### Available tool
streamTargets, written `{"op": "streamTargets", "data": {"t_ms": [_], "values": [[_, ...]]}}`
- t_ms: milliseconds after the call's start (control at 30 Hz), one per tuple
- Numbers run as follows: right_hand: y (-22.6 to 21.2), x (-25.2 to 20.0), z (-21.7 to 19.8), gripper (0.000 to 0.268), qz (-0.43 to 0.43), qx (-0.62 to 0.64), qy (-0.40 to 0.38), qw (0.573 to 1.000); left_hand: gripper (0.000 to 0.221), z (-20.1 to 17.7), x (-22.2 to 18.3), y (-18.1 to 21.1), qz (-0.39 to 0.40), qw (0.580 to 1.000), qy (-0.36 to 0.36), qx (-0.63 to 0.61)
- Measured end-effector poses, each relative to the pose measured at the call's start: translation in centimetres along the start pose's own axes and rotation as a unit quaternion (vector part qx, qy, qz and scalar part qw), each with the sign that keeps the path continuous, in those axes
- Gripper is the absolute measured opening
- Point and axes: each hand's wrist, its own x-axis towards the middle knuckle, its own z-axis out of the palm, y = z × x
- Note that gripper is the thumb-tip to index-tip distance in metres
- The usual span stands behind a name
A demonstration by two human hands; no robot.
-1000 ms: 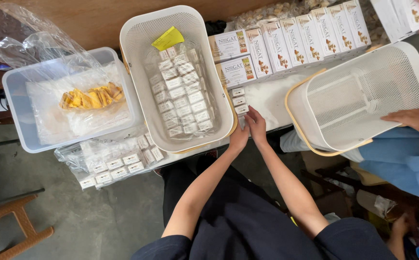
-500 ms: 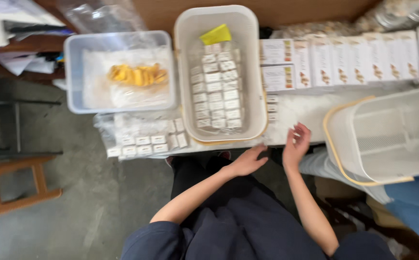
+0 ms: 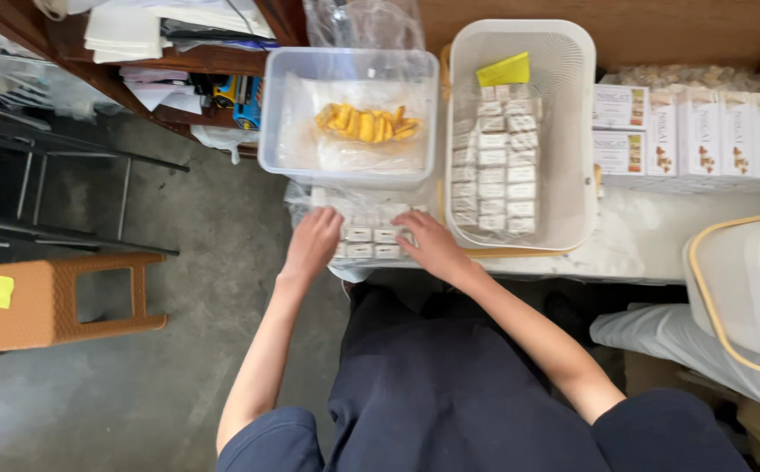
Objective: The person arranges small white packets and labels into a white plastic basket and organizes them on a workspace table alongside product boxes and glass jars.
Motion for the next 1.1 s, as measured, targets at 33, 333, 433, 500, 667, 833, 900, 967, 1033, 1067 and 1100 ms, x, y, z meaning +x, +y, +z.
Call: {"op": "streamTargets", "data": {"t_ms": [33, 333, 433, 500, 667, 833, 900, 967, 1033, 1067, 1100], "values": [[0.6, 1.2, 1.7, 0.028, -0.001, -0.002, 0.003, 1.0, 0.009, -1.5, 0.7, -0.3, 0.002, 1.0, 0.003, 0.001], [4.6, 6.3, 9.2, 0.014, -0.03, -0.22, 0.08, 0.972, 0.045, 0.1, 0.9, -7.1, 0.13, 0.99, 0.044, 0.035], [5.8, 6.1, 10.8, 0.008, -0.094, -0.313, 0.121, 0.937, 0.043, 1.1, -1.2, -8.0, 0.095, 0.994, 0.033, 0.033], [6.0, 6.1, 11.4, 0.006, -0.106, -0.351, 0.159, 0.917, 0.04, 1.7, -2.2, -7.7, 0.072, 0.995, 0.066, 0.026], [6.5, 6.6, 11.6, 0.006, -0.09, -0.363, 0.162, 0.913, 0.008, 8.4, -3.5, -7.6, 0.057, 0.994, 0.095, -0.011], [4.5, 6.9, 9.6, 0.014, -0.046, -0.285, 0.095, 0.953, 0.012, 7.3, -2.3, -6.7, 0.022, 0.992, 0.118, -0.024], [1.7, 6.9, 7.9, 0.027, -0.029, -0.179, 0.068, 0.981, 0.017, 6.3, -2.0, -6.3, 0.0, 0.991, 0.126, -0.04], [0.3, 7.3, 7.3, 0.022, -0.038, -0.188, 0.05, 0.98, 0.017, 4.9, -1.9, -6.4, -0.002, 0.991, 0.13, -0.036], [-0.3, 7.7, 7.2, 0.021, -0.045, -0.195, 0.032, 0.979, 0.02, 4.9, -1.8, -6.2, -0.002, 0.991, 0.133, -0.033], [-0.3, 8.0, 7.5, 0.02, -0.047, -0.184, 0.029, 0.981, 0.024, 5.6, -1.8, -6.0, 0.011, 0.991, 0.129, -0.037], [-0.2, 8.2, 7.7, 0.023, -0.048, -0.172, 0.026, 0.984, 0.03, 6.3, -1.8, -5.9, 0.023, 0.991, 0.124, -0.042]]}}
